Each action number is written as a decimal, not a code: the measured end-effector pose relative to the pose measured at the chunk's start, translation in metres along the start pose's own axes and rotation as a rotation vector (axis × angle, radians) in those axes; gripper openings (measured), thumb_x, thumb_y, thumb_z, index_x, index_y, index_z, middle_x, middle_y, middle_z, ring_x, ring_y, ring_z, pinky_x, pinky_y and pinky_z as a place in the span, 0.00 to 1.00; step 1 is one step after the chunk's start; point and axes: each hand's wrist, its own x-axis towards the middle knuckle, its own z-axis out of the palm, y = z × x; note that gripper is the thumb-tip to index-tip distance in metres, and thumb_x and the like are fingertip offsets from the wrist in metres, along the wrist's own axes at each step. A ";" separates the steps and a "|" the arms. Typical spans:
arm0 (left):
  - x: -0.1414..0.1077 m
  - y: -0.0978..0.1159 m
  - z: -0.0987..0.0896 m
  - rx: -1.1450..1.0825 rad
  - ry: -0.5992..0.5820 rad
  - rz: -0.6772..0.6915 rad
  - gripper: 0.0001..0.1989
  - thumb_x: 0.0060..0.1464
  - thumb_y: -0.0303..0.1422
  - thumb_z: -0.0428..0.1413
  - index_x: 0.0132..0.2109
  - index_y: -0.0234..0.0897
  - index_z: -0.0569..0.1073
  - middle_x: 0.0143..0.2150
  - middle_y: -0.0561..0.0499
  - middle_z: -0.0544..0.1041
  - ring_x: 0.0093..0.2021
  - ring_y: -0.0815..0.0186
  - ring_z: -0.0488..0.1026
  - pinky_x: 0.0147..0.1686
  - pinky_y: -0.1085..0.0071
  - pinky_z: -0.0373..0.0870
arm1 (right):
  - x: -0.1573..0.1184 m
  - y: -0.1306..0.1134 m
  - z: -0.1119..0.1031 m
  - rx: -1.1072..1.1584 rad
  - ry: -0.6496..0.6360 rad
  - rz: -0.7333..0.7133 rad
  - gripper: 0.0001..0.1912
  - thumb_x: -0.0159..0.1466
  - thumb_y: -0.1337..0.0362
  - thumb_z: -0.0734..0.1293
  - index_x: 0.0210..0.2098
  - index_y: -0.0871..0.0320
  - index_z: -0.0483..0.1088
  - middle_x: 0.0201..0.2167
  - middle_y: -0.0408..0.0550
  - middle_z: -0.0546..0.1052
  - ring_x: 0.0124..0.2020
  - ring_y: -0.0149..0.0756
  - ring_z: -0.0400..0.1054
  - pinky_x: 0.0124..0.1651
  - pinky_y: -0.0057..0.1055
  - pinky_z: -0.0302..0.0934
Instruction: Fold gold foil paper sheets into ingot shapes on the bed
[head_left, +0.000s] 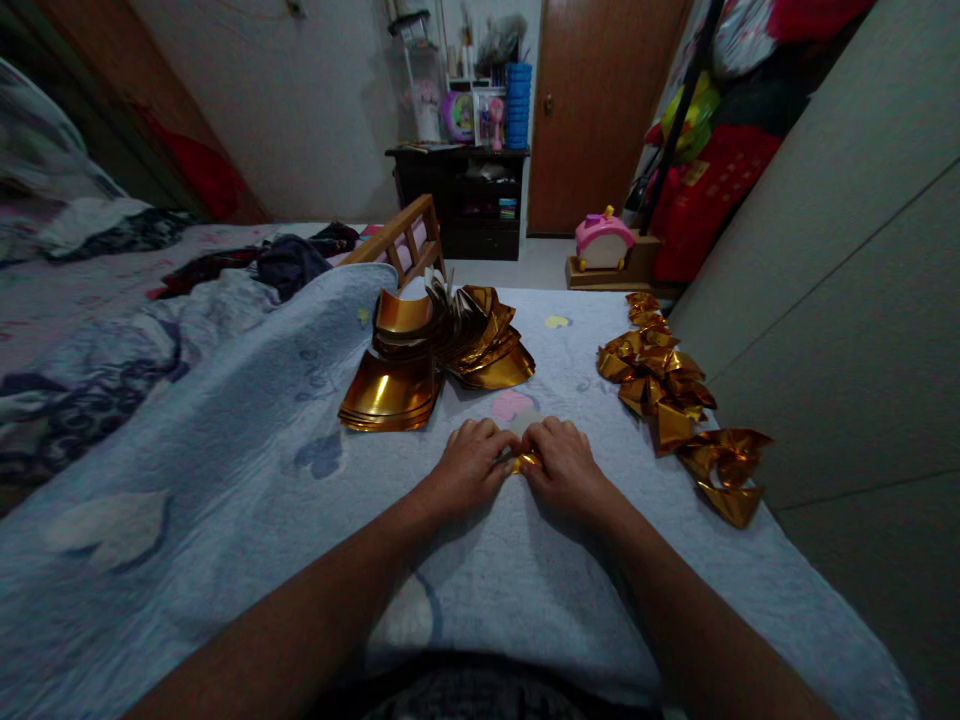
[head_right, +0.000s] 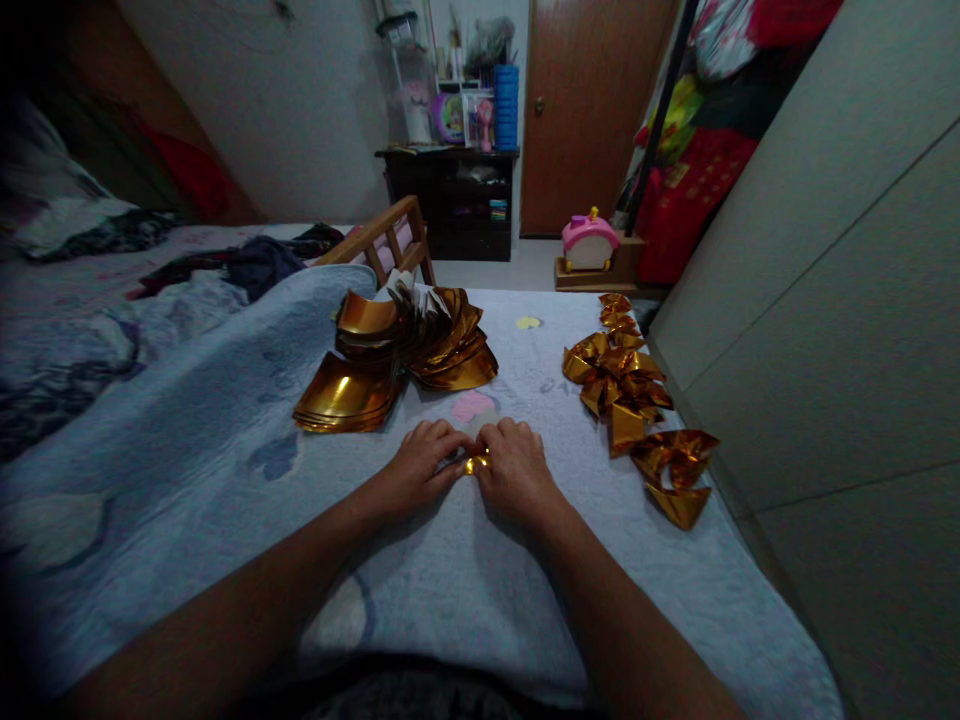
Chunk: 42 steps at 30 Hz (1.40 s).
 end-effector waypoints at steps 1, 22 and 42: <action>0.000 0.000 0.000 0.000 -0.001 -0.001 0.11 0.63 0.35 0.55 0.51 0.41 0.75 0.45 0.47 0.71 0.49 0.57 0.65 0.51 0.61 0.62 | 0.000 0.000 0.000 0.011 -0.001 -0.004 0.05 0.67 0.64 0.64 0.42 0.56 0.69 0.44 0.51 0.72 0.45 0.44 0.61 0.43 0.36 0.48; 0.002 -0.004 0.004 0.003 0.013 0.012 0.11 0.63 0.33 0.55 0.51 0.43 0.75 0.45 0.48 0.72 0.49 0.57 0.65 0.50 0.62 0.61 | -0.002 0.015 0.003 0.167 0.030 -0.084 0.17 0.62 0.75 0.60 0.48 0.55 0.65 0.43 0.51 0.73 0.43 0.43 0.61 0.46 0.37 0.52; 0.001 -0.001 0.002 -0.009 0.011 0.004 0.10 0.62 0.33 0.55 0.50 0.43 0.75 0.45 0.48 0.72 0.49 0.57 0.65 0.51 0.62 0.61 | 0.000 0.014 0.000 0.177 0.031 -0.064 0.10 0.59 0.72 0.61 0.39 0.56 0.63 0.38 0.49 0.72 0.39 0.41 0.61 0.43 0.36 0.52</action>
